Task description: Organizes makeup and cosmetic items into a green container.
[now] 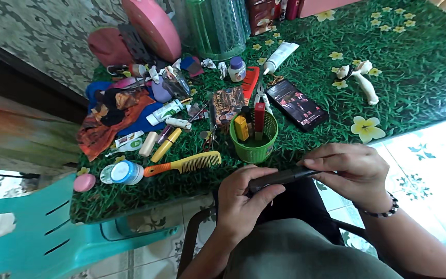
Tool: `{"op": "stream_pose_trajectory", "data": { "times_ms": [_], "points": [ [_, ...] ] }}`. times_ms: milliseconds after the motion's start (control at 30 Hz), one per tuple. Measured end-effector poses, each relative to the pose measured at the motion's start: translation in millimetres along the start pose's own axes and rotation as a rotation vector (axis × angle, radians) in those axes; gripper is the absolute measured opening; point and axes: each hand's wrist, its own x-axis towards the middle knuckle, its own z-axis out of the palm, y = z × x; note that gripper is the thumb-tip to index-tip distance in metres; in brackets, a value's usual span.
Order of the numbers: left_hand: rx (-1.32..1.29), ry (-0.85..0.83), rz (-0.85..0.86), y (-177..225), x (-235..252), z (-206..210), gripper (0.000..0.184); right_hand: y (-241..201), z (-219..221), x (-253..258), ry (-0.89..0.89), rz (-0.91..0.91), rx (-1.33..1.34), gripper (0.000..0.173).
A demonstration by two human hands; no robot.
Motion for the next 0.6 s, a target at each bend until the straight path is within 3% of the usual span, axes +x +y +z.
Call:
{"op": "stream_pose_trajectory", "data": {
  "times_ms": [600],
  "points": [
    [0.155, 0.004, 0.159, -7.5, -4.9, -5.7, 0.024, -4.0, 3.6, -3.9, -0.104, 0.119, 0.021, 0.020]
  ]
}}
